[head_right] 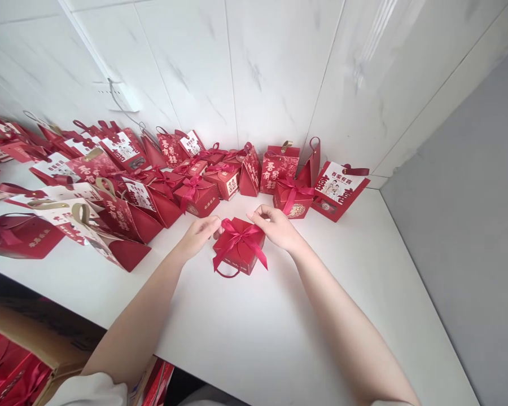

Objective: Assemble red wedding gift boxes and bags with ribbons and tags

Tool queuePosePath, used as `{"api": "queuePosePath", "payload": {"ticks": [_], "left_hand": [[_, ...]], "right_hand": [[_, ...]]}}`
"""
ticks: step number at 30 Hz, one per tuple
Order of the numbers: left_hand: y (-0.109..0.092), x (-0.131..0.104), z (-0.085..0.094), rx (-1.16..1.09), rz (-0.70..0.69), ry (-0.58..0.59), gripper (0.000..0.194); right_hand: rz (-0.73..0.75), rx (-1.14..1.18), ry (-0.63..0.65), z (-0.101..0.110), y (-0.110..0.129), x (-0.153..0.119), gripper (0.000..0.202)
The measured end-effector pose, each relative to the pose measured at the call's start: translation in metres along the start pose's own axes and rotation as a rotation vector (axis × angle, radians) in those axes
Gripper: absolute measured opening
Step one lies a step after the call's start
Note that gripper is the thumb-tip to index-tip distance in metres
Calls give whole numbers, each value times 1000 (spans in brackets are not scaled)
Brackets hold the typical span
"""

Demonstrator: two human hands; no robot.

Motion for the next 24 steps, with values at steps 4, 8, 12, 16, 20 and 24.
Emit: {"api": "queuePosePath", "payload": {"ticks": [4, 8, 12, 16, 20, 24], "left_hand": [[1, 0, -1, 22, 10, -27, 42], [5, 4, -11, -8, 10, -89, 36], [7, 6, -19, 63, -65, -137, 28], [1, 0, -27, 9, -89, -173, 33], [-8, -7, -40, 64, -56, -122, 25], [-8, -5, -47, 50, 1, -115, 17]], "right_hand": [[-62, -123, 45, 1, 3, -6, 51], [10, -43, 76, 2, 1, -15, 44], [59, 65, 81, 0, -5, -18, 40], [50, 86, 54, -3, -8, -17, 40], [108, -27, -55, 9, -3, -18, 37], [-101, -210, 74, 35, 5, -27, 45]]}}
Point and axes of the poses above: each hand's wrist, its own x-axis towards the middle knuckle, its own z-axis out of the back of the hand, y = z × x, the point moved 1 cm from there along x, towards the middle knuckle, and after that the axes turned 13 degrees about z, right-handed, at the moved point
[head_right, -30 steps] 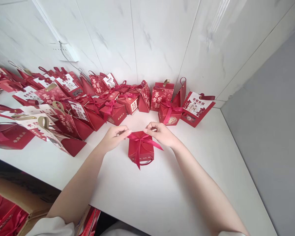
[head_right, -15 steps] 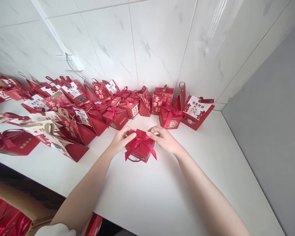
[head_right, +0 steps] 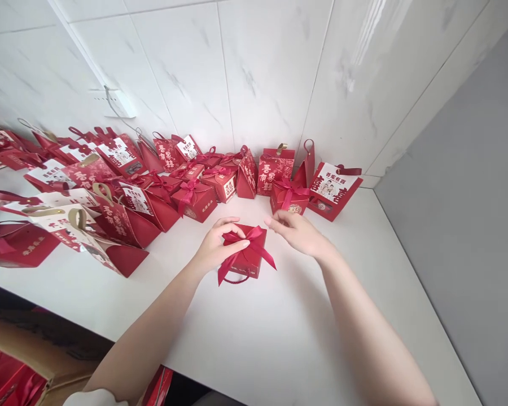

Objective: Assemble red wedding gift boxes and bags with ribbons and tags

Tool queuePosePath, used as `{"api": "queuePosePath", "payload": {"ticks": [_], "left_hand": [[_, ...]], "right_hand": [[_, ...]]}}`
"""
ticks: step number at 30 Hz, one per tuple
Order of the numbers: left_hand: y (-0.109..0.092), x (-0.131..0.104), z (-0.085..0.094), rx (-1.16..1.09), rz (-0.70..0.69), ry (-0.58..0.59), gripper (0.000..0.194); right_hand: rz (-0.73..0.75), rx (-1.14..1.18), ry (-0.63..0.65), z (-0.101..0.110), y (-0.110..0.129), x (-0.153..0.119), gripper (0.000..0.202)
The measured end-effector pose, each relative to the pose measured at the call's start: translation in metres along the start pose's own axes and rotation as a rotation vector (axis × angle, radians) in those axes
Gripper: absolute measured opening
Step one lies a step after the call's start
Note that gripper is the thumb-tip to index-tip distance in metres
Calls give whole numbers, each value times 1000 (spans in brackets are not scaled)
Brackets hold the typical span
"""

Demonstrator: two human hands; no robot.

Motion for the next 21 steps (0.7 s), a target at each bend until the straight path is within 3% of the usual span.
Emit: {"api": "queuePosePath", "payload": {"ticks": [3, 5, 11, 21], "left_hand": [[2, 2, 0, -14, 40, 20, 14], [3, 3, 1, -19, 46, 29, 13], [1, 3, 4, 13, 50, 38, 13], [1, 3, 4, 55, 37, 22, 12]], "right_hand": [[-43, 99, 341, 4, 3, -9, 46], [-9, 148, 433, 0, 5, -11, 43], [42, 214, 424, -4, 7, -7, 42], [6, 205, 523, 5, 5, -8, 41]]}}
Point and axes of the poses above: each hand's wrist, its own x-axis towards the middle knuckle, its own z-axis out of the back of the hand, y = z × x, the point moved 1 cm from there along x, towards the middle knuckle, and after that the axes turned 13 degrees about z, right-handed, at the moved point
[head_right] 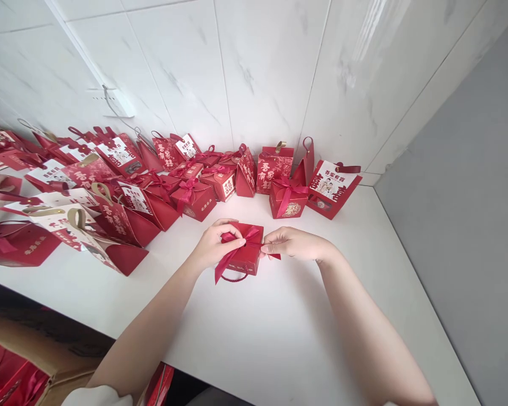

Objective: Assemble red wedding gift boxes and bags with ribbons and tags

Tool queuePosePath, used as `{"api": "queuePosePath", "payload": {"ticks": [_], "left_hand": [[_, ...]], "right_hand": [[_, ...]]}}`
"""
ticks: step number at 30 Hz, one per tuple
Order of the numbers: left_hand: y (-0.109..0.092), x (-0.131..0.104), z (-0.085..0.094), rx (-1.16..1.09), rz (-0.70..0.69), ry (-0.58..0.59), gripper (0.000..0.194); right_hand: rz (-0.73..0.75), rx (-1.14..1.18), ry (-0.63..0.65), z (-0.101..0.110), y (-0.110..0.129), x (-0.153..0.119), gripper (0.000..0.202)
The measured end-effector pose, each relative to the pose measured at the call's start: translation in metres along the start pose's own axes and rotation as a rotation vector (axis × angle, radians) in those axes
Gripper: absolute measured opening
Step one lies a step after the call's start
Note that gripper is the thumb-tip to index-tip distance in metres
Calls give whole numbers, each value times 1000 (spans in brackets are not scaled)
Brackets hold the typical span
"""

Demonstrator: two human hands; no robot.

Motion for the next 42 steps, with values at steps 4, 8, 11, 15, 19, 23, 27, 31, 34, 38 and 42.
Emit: {"api": "queuePosePath", "payload": {"ticks": [4, 8, 11, 15, 19, 23, 27, 31, 34, 38, 42], "left_hand": [[0, -2, 1, 4, -21, -6, 16], [3, 1, 12, -109, -14, -47, 24], [5, 4, 28, -112, 2, -154, 32], [5, 3, 38, 27, -47, -2, 38], [5, 0, 33, 109, -107, 82, 38], [4, 0, 27, 96, -205, 33, 40], [5, 0, 27, 69, -222, -49, 41], [6, -1, 26, 71, -152, -7, 40], [7, -1, 23, 55, -132, 25, 41], [7, 1, 21, -1, -146, -7, 40], [10, 4, 20, 22, -131, -20, 38]], "right_hand": [[-16, -43, -1, 5, 0, -6, 42], [22, -123, -370, 11, -5, -5, 42], [53, -195, -626, 7, -8, 4, 43], [87, -263, -624, -12, -7, 20, 45], [172, -228, -568, -28, -6, 30, 41], [258, -231, -535, -32, -8, 33, 35], [257, -181, -551, -31, -12, 33, 33], [222, -133, -556, -30, -11, 32, 35], [215, -189, -551, -26, -9, 29, 42], [248, -224, -527, -21, -10, 27, 44], [261, -210, -540, -21, -15, 29, 39]]}}
Point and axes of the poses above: each hand's wrist, its own x-axis towards the middle knuckle, its own z-axis out of the back of the hand, y = z × x, the point moved 1 cm from there along x, towards the middle knuckle, and after that the axes turned 13 degrees about z, right-handed, at the moved point
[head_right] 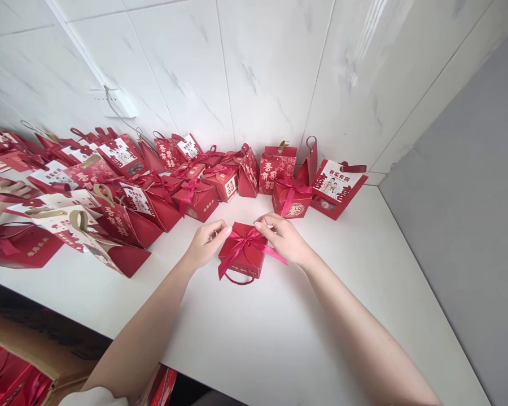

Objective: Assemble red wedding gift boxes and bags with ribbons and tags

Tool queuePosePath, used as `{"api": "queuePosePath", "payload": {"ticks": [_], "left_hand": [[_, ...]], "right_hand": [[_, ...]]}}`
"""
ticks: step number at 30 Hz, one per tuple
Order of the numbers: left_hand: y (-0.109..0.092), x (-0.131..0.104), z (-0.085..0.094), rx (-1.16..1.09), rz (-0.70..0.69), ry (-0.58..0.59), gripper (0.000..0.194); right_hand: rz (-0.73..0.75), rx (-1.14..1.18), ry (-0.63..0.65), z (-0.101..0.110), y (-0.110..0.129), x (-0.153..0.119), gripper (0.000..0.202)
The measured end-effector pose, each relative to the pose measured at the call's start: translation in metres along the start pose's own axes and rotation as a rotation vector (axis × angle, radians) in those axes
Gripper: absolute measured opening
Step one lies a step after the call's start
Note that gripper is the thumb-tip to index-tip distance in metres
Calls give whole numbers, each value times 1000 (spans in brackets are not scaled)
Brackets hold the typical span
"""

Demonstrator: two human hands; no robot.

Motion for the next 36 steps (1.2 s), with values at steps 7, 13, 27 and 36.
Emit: {"api": "queuePosePath", "payload": {"ticks": [7, 13, 27, 36], "left_hand": [[2, 0, 0, 44, -74, 0, 36], [5, 3, 0, 111, -158, -82, 35], [6, 5, 0, 140, -170, -109, 33], [14, 10, -2, -55, -86, -179, 29]], "right_hand": [[15, -13, 41, 3, 1, -1, 44], [7, -51, -4, 2, 2, 0, 40], [103, -175, -42, -2, -5, 2, 28], [35, -139, -112, -5, -8, 4, 35]]}}
Point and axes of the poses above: each hand's wrist, its own x-axis towards the middle knuckle, its own z-axis out of the back of the hand, y = z × x, the point moved 1 cm from there along x, towards the middle knuckle, and after that the axes turned 13 degrees about z, right-handed, at the moved point
